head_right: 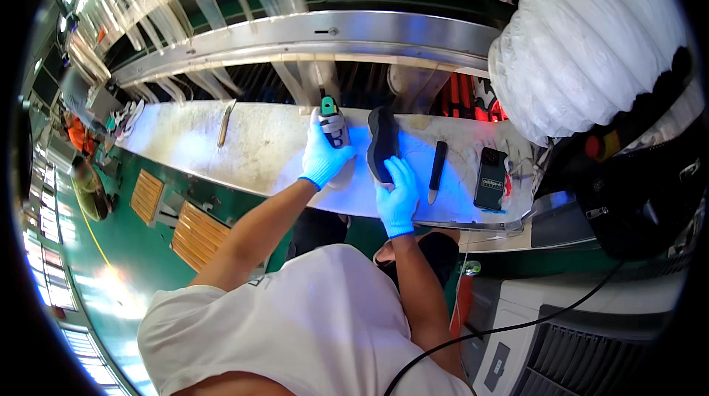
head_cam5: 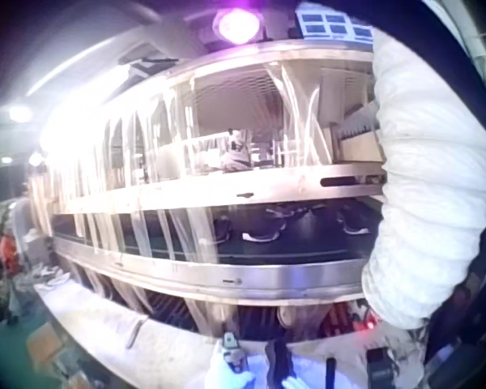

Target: The person assembles sneakers by pressing the sole to the upper using a small metal tool. They pick up shoes from a conveyor belt, perform the assembly, and place them back on the belt.

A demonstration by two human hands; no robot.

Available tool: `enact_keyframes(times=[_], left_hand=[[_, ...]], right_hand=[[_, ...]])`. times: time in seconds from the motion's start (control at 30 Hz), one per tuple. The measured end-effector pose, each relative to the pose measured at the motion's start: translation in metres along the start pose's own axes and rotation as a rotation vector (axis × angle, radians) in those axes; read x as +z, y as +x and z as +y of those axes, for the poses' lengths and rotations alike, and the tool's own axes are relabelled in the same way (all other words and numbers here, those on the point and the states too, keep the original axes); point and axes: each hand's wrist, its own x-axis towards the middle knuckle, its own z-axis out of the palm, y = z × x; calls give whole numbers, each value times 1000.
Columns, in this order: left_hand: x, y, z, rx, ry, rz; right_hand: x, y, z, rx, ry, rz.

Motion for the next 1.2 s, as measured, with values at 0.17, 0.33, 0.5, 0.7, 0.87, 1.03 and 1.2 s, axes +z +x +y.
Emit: enact_keyframes(times=[0.17,0.33,0.5,0.7,0.87,1.03,1.2], left_hand=[[-31,-55,2,-167,-303,-119],[-32,-126,-27,127,-353,-25],[-33,-126,-27,52,-327,-80],[-55,-149,-44,343,-149,-185],[-60,-155,-98,714,6,-131],[-87,-88,-27,1006,28,-171],[-145,-62,82,412,-220,-433]], right_hand=[[-19,-13,1,-66,-104,-155],[-48,-54,-26,-156,-274,-330],[-57,-85,-28,-107,-271,-339],[-51,-84,-25,-120,-262,-234],[-48,-78,-20,-148,-221,-185],[-63,-64,-17,-177,-168,-139],[-118,-20,-121,-219,172,-54]])
